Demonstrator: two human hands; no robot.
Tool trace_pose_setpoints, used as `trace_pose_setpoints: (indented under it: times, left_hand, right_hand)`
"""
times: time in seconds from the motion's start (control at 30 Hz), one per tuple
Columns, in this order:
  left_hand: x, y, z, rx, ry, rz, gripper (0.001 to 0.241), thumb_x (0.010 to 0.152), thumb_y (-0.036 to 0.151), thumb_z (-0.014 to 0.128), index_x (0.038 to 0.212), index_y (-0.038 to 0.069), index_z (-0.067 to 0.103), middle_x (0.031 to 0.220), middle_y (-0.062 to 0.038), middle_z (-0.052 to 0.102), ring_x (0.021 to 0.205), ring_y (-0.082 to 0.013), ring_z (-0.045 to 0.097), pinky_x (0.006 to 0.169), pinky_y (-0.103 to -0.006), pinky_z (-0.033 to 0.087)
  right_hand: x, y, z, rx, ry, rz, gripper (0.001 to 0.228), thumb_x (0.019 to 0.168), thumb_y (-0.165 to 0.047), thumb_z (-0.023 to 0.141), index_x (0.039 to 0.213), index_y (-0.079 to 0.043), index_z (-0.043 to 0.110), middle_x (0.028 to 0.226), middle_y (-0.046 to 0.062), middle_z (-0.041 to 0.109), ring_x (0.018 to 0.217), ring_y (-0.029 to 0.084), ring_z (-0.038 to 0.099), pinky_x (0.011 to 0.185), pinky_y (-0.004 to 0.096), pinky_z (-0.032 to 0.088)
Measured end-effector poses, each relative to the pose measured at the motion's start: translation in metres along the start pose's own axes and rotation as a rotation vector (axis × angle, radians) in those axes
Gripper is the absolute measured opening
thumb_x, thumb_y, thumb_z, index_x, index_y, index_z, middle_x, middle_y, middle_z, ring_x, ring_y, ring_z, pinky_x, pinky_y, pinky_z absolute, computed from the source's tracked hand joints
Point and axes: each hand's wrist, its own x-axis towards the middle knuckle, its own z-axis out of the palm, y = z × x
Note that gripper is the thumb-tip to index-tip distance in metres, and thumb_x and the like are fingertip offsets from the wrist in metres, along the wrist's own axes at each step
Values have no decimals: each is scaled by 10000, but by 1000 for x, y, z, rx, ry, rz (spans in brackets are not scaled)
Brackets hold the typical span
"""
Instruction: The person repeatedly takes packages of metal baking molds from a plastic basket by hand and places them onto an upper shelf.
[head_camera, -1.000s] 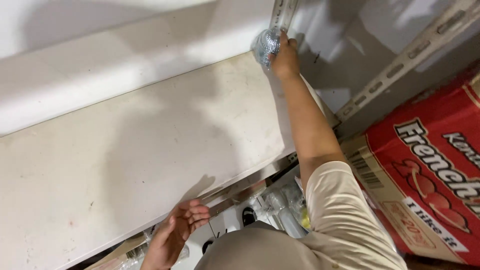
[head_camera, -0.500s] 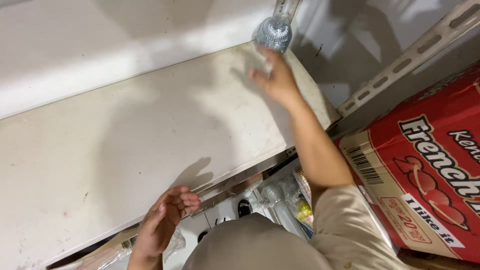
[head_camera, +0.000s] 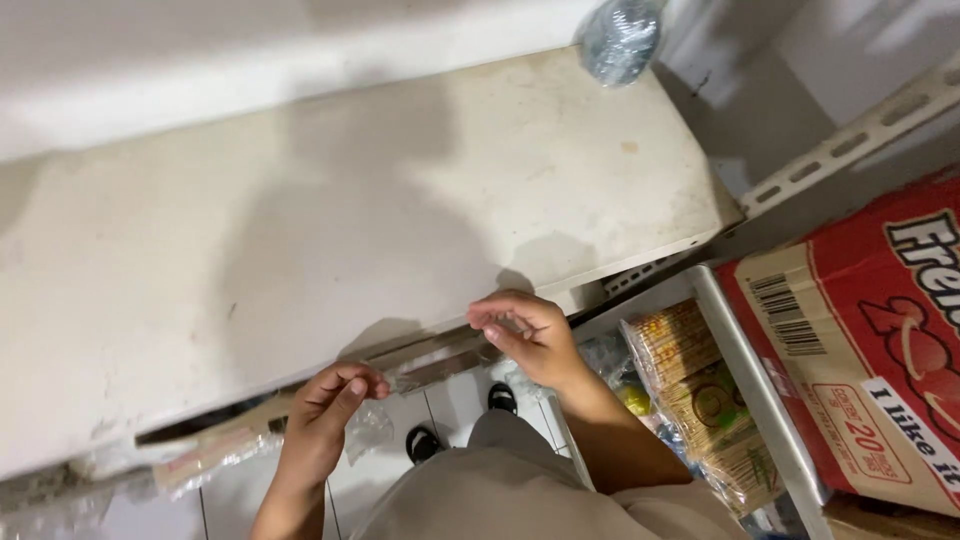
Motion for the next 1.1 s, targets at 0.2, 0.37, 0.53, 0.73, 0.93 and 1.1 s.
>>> trace_pose_setpoints:
  times: [0.2,0.37,0.53,0.73,0.93,1.1]
  left_hand:
    - [-57,-18,4,46,265,28,171,995,105,601,1053,-25,698,994,-97,742,962,-196,698,901,-356,546]
    - [-114,-41,33,-50,556,97,184,998,102,585,1067,-17,706,980,-95,753,940,-187,711,895,-346,567]
    - [-173,-73,82,-147,775,136,180,1004,90,588,1066,-24,713,975,-87,746,927,-165,698,883,-324,548]
    - [-241,-103,133,-216,972,199,164,1000,106,617,1035,-21,715,961,-70,736,920,-135,675,864,-303,535]
    - [-308,-115,165,-185,1213,188,195,996,182,626,911,19,691,815,-29,701,771,-97,631,731,-266,514]
    - [-360,-120,193,-137,1430,85,314,981,271,656,757,51,658,580,3,563,508,-81,490,469,-261,384]
  right_hand:
    - [10,-4,15,-28,-220,-37,230,996,-18,654,1222,9,681,1131,99,714,1057,161,676,952,325,563]
    - [18,-14,19,-42,-423,-48,208,987,-24,658,1191,4,693,1139,89,722,1050,155,686,945,320,569]
    - [0,-2,29,31,-563,23,230,974,2,655,1199,9,699,1140,87,708,1061,145,652,966,300,524]
    - [-36,12,68,158,-799,83,228,985,10,642,1208,11,692,1173,82,674,1099,144,641,1005,300,516]
    - [-70,8,122,164,-1014,92,256,961,38,634,1211,35,691,1184,97,685,1103,151,641,1001,294,506]
    - [-121,2,174,211,-1173,190,260,942,58,619,1193,49,686,1174,115,699,1100,169,668,933,294,537]
